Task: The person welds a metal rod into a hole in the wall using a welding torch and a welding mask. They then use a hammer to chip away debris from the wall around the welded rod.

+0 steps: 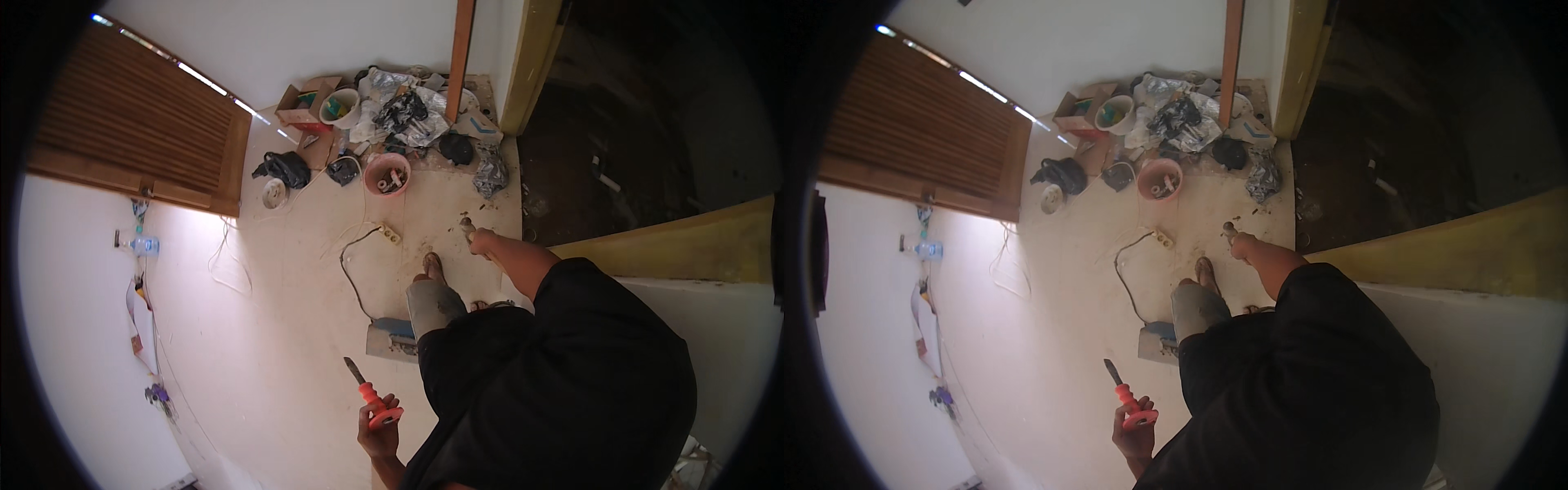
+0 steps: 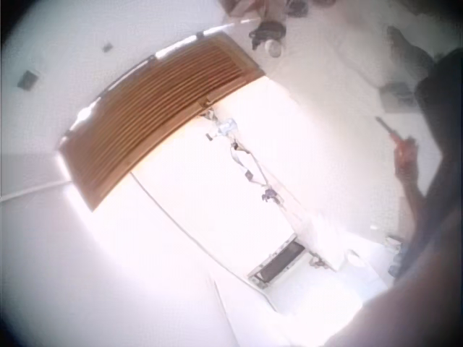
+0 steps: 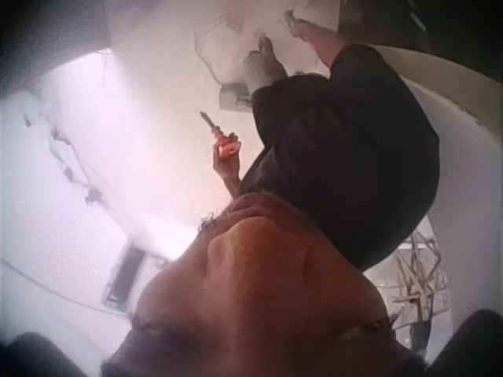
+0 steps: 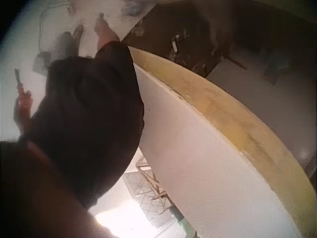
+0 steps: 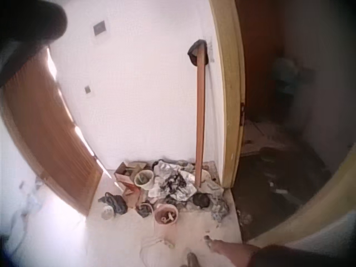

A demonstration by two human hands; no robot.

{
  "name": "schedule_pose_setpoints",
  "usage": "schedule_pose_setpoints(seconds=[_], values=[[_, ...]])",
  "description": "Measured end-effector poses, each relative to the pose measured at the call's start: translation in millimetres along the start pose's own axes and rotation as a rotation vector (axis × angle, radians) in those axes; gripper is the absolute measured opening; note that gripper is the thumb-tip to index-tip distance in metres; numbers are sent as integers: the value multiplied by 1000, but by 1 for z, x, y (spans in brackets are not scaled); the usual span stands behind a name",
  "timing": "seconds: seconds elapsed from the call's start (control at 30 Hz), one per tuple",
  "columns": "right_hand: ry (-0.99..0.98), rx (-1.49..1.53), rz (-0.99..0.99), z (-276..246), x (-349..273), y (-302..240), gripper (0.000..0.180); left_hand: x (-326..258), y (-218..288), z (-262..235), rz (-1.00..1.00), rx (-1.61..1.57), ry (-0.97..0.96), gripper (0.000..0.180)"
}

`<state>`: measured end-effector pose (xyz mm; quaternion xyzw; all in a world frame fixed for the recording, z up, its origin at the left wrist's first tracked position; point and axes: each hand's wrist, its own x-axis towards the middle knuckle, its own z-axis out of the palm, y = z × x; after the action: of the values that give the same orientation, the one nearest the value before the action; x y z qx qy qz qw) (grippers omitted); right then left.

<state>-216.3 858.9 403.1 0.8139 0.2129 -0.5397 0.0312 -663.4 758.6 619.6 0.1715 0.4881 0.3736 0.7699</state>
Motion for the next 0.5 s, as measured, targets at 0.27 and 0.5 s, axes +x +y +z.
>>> schedule_pose_setpoints(seconds=[0.27, 0.5], values=[[-82, 289, 161, -55, 71, 94, 61, 249, 113, 110, -50, 520, -185, 60], [110, 897, 526, -2, 139, 208, 50, 439, 100, 339, -371, 988, -822, 76]])
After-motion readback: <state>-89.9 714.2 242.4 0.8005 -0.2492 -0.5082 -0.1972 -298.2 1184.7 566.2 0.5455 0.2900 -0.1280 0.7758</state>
